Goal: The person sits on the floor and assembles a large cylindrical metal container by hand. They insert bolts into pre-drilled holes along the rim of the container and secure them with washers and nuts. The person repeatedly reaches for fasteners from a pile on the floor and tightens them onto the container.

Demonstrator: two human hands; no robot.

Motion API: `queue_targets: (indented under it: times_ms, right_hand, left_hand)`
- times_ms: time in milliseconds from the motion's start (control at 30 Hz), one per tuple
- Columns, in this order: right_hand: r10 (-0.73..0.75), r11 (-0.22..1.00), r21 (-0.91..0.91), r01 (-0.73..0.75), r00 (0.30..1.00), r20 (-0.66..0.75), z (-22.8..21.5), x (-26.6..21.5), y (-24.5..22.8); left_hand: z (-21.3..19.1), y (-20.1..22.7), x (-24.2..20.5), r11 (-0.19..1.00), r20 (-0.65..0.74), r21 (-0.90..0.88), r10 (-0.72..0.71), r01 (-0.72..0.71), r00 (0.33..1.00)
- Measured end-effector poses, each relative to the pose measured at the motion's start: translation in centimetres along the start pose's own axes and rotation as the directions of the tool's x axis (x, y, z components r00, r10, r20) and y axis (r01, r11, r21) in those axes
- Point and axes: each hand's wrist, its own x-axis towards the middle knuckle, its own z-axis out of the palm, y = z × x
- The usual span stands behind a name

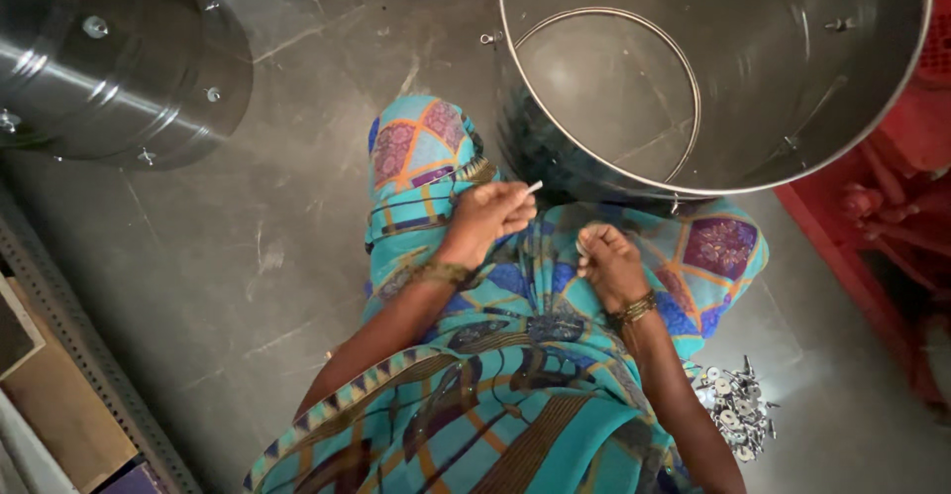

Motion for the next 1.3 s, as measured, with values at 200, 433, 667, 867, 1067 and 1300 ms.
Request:
queue_targets:
  times_ms: [200, 433, 667, 867, 1067, 1300]
  right_hand:
    - [0.050, 0.997, -0.064, -0.051, 0.999, -0.009, 0.2, 0.2, 0.5]
    - [0.049, 0.997, -0.067, -0.050, 0.999, -0.015, 0.3, -0.1, 0.4]
    - [0.030, 0.996, -0.080, -0.032, 0.999, -0.018, 0.2, -0.1, 0.5]
    - [0.042, 0.999, -0.020, -0.043, 0.998, -0.057, -0.1, 0.3, 0.8]
    - [0.017, 0.999, 0.052, -0.013, 0.997, -0.077, 0.0, 0.0, 0.7]
    - [-0.131, 0.991, 0.002, 0.133, 0.984, -0.124, 0.5, 0.0, 0.4]
  left_hand:
    - [1.1, -1.7, 3.1, 0.999, -0.098, -0.035, -0.003, 0.000, 0.995]
    - [1.5, -2.8, 4.8, 0.999, -0.129, -0.045, -0.027, 0.021, 0.991]
    - [1.9, -3.4, 6.3, 0.993, -0.182, -0.112, 0.012, -0.033, 0.983]
    - [2.0, -3.5, 5.7, 0.994, -0.146, -0.108, 0.000, -0.015, 0.989]
    - [2.0, -3.3, 0.8, 0.998, -0.037, 0.036, -0.052, 0.053, 0.998]
    - [3.9, -2.9, -1.9, 0.970, 0.092, 0.243, -0.019, -0.004, 0.996]
